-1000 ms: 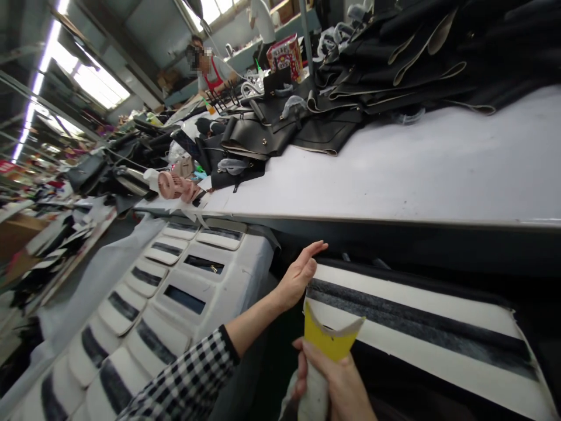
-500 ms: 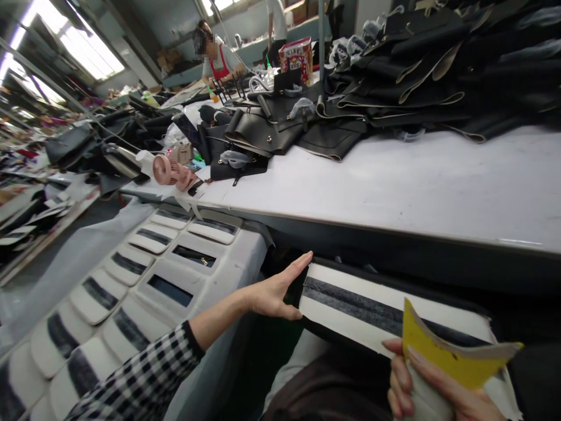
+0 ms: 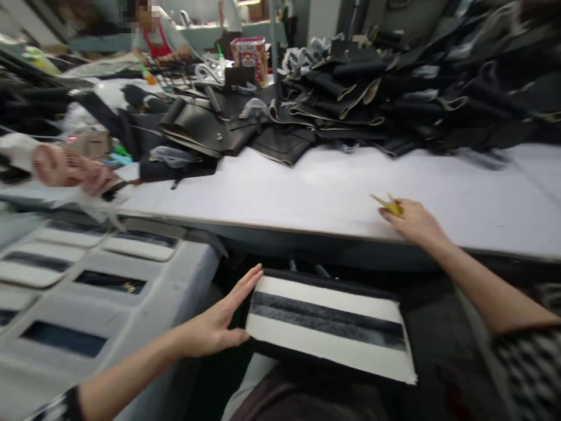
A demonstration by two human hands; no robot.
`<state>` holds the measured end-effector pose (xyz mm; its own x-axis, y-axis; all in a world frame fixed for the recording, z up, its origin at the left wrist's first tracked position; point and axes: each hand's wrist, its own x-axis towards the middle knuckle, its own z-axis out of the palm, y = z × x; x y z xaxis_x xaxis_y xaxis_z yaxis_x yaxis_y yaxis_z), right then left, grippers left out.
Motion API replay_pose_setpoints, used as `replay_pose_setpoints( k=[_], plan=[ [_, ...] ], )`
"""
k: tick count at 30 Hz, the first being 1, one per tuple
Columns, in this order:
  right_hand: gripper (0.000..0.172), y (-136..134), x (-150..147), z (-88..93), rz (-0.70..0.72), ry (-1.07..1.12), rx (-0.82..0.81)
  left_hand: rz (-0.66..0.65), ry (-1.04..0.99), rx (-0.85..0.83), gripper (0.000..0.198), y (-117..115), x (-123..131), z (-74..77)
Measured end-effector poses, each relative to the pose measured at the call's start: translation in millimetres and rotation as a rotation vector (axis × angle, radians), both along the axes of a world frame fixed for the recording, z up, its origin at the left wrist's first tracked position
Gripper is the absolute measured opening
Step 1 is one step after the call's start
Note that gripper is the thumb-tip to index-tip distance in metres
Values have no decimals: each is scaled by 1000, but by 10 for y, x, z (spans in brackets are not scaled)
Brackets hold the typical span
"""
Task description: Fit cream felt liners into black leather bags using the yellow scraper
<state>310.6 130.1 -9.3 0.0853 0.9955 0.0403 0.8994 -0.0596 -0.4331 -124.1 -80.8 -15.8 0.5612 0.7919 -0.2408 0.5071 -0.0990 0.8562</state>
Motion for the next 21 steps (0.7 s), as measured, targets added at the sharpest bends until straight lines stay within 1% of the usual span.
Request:
replay_pose_setpoints(
  k=[2,4,6,8,9,11,14,16,17,19,21],
  plan=[
    [74,260,-13,-84,-8,-120,-5,30,68,15,88,-15,-18,-37],
    [72,371,-38,-212,24,-186,-6,22,114,55,87,-25,-55,-92],
    [69,337,-68,-310,61,-203,18,5,158,110,85,-47,-90,-153],
    [66,162,-82,-343,111,-178,66,4,194,173,83,-84,-91,-210],
    [64,24,-76,-340,131,-151,93,22,208,200,81,-104,-67,-235],
    [60,-349,-36,-320,142,-74,137,111,226,264,77,-137,43,-279],
    [60,-1084,36,-308,83,65,142,251,277,423,73,-152,308,-332],
    [59,-1590,37,-322,36,167,106,276,333,559,76,-143,461,-368],
    [56,-1812,18,-331,2,353,51,274,359,606,78,-136,511,-386],
    [54,-2137,-49,-339,-50,620,-57,268,377,639,83,-121,553,-417],
    [52,-2270,-124,-329,-156,838,-110,287,359,577,83,-105,547,-432]
  ],
)
